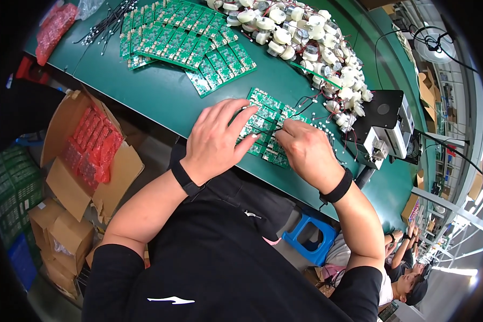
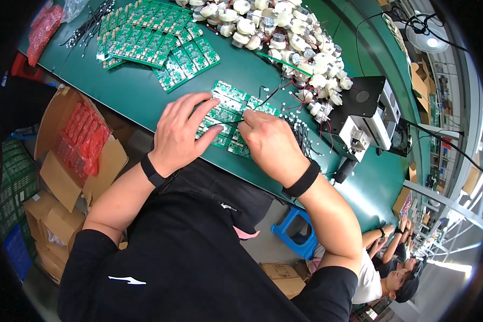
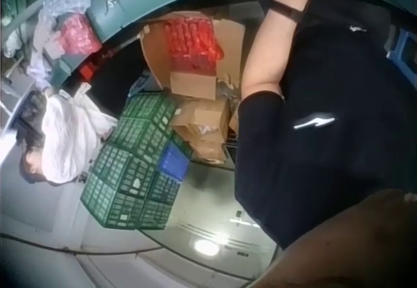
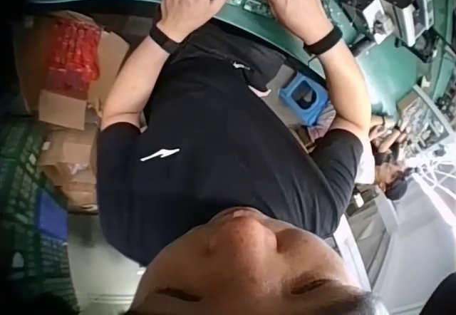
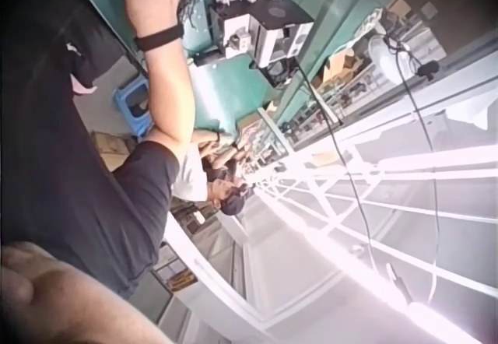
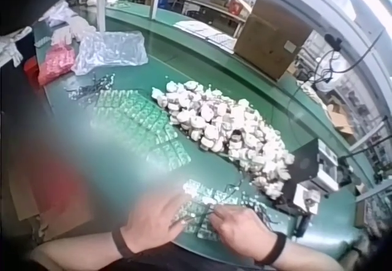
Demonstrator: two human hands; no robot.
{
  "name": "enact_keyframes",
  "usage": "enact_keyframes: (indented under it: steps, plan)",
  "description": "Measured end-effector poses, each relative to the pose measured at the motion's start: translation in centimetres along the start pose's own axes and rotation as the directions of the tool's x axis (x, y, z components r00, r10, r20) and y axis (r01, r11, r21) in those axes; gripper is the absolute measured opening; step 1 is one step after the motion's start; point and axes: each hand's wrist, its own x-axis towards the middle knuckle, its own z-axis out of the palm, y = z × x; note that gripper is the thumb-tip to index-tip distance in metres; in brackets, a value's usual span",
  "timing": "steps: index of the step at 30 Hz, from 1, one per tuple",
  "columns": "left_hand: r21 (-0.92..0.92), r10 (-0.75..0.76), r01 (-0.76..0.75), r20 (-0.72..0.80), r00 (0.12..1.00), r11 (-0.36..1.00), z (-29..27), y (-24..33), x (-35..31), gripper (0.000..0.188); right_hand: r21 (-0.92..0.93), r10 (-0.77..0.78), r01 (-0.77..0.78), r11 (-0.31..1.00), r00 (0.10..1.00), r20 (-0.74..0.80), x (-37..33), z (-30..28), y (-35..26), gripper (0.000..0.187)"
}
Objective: The person picks up a circuit board and a bundle of wires, then inserts the wires into the connectors on the board. After finishing the assembly, the person sets the board aside on the table and repeats the process.
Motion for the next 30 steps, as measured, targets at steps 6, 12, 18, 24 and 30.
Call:
enact_keyframes:
  steps: [6,12,18,24,30]
  plan:
    - [0.031,0.04,-0.041,0.019,0.999,0.999,0.3,0.1,0.3,0.046,-0.099,0.062,-0.069,0.993,0.996,-0.069,0.0,0.8,-1.2,0.007]
    - [0.053,0.032,-0.034,0.03,0.999,0.998,0.1,0.4,-0.1,0.047,-0.029,0.15,-0.156,0.987,0.977,-0.152,-1.1,1.8,-1.0,0.007]
    - [0.043,0.034,-0.038,0.074,0.997,0.998,-0.2,0.7,0.3,0.054,0.082,0.114,-0.101,0.992,0.978,-0.175,-1.8,1.7,0.2,0.01]
    - [0.075,0.046,-0.051,0.066,0.997,0.996,-0.1,0.6,0.3,0.059,0.035,0.071,-0.066,0.997,0.987,-0.147,-1.4,1.7,0.0,0.007]
    - [0.08,0.064,-0.072,0.095,0.993,0.994,0.1,0.5,0.2,0.06,0.066,0.165,-0.154,0.986,0.96,-0.226,-2.4,2.7,-0.8,0.007]
